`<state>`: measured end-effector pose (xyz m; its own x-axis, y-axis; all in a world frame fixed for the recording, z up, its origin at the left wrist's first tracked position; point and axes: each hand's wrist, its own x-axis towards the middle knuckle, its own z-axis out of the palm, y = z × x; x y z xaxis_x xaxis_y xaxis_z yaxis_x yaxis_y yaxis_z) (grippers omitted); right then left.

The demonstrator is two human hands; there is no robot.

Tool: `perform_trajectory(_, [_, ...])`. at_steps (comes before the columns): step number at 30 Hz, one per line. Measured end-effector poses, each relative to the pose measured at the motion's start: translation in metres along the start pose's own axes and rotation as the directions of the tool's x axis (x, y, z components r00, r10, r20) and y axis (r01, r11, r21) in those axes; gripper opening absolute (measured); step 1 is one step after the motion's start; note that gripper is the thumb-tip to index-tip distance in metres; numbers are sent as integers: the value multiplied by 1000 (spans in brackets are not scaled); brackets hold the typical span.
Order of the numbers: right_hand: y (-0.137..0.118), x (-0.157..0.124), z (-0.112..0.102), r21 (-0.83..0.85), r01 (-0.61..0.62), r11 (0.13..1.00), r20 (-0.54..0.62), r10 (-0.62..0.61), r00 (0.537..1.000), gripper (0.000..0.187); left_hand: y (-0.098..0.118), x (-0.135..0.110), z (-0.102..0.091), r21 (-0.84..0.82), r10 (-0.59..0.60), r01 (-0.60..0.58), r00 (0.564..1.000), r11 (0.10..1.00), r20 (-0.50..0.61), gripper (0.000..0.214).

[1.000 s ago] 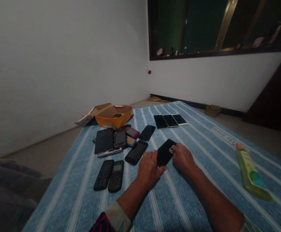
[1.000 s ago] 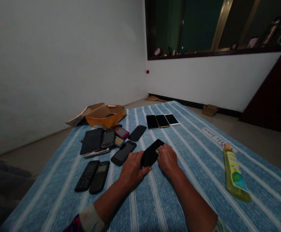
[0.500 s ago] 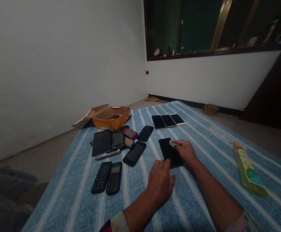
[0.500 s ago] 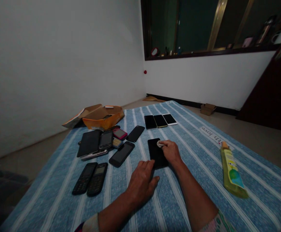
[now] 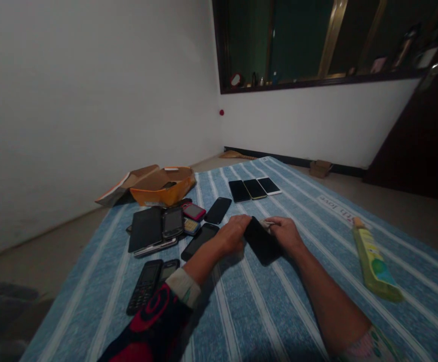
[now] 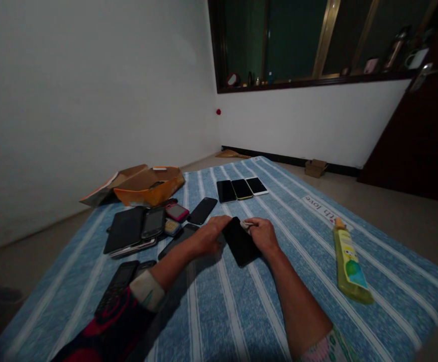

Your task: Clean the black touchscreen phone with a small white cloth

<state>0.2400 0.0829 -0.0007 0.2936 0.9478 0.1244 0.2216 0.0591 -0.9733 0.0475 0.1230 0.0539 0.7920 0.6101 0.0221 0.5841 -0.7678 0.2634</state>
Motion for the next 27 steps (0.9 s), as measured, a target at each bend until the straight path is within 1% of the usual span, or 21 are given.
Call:
perform_trajectory(2, [0, 0, 1, 5, 3, 1000, -25, -3, 1000, 39, -9, 20, -4, 7, 30, -31, 997, 999, 73, 78])
perform_trajectory(5, [-1, 1, 2, -18, -7, 1000, -44, 6, 999, 39, -15, 45, -4, 10, 43, -45, 985, 999, 167, 87])
perform_trajectory(8, [-3, 1, 3, -61, -7, 998, -45, 4, 999, 38, -18, 62, -3, 1, 64, -66, 965, 998, 254, 81])
perform_trajectory(11, [-6, 2, 3, -115, 35, 993, -33, -39, 999, 37, -19, 69, -5, -21, 100, -99, 942, 995, 319, 75])
perform_trajectory(15, [-8, 2, 4, -131, 60, 990, -24, -64, 998, 37, -18, 69, -7, -33, 113, -109, 929, 994, 351, 77])
perform_trajectory(18, [-8, 2, 4, -123, 44, 991, -16, -46, 999, 36, -17, 67, -8, -12, 98, -100, 935, 995, 339, 77])
perform_trajectory(21, [-9, 1, 3, -185, 93, 978, 19, -91, 996, 36, -17, 60, -7, 24, 65, -77, 948, 997, 311, 78])
perform_trajectory(24, [-11, 0, 3, -339, 204, 918, 101, -180, 978, 37, -18, 48, -3, 66, 24, -43, 962, 997, 272, 82])
perform_trajectory(27, [-16, -2, 5, -481, 292, 826, 235, -200, 951, 40, -21, 32, 5, 99, -13, -8, 976, 995, 216, 87])
